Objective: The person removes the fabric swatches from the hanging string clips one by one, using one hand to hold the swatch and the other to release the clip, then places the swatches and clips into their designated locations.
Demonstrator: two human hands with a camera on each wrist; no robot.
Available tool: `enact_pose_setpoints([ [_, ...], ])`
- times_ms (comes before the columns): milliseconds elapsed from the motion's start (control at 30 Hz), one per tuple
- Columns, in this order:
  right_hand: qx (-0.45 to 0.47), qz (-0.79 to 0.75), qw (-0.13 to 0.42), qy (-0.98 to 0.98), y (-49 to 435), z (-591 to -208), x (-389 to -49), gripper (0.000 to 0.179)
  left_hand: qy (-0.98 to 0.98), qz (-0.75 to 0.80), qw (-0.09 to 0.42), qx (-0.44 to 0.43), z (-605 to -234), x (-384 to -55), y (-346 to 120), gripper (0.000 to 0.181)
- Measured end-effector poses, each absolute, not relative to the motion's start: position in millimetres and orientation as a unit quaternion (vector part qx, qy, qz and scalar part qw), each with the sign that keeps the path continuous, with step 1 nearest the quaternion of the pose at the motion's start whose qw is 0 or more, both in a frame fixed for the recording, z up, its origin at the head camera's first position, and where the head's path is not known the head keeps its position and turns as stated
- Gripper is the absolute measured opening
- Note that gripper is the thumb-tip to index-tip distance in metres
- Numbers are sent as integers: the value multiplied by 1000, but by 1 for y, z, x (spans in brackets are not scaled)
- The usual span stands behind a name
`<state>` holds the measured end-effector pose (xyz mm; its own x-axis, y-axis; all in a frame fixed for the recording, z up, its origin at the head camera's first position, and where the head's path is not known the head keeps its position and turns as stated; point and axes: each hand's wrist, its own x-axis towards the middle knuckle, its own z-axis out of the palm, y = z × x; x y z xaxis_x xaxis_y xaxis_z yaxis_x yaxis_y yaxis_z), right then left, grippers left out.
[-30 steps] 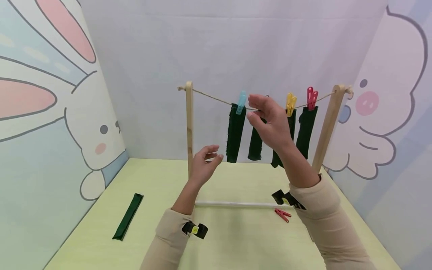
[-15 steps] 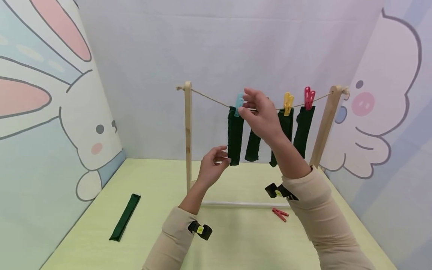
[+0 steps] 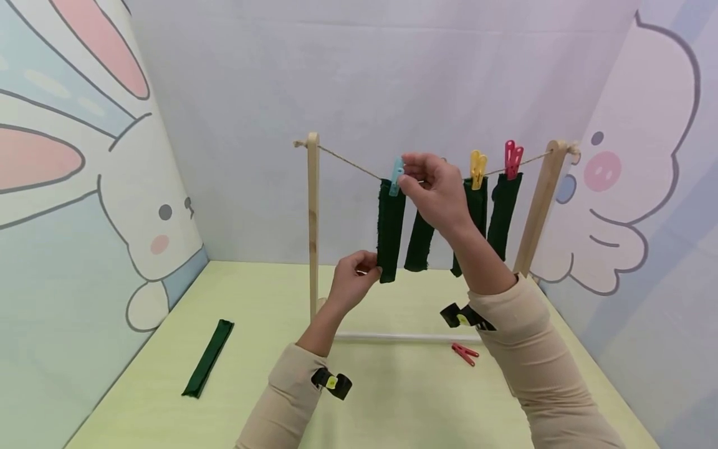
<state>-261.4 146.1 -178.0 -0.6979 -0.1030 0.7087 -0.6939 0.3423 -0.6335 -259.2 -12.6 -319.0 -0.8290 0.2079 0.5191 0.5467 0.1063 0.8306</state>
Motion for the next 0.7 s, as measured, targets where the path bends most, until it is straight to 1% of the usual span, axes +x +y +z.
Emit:
enact_pose_setpoints([
  [267, 273, 509, 299, -759, 149, -178, -261, 22, -727, -622, 139, -255, -340, -279, -12, 6],
  [500, 289, 493, 332, -750, 152, -177, -260, 17, -711, -633, 151, -265, -341, -280, -17, 5],
  [700, 270, 494, 359, -745, 150, -174, -259, 16, -700, -648, 130, -270, -338, -274, -17, 8],
])
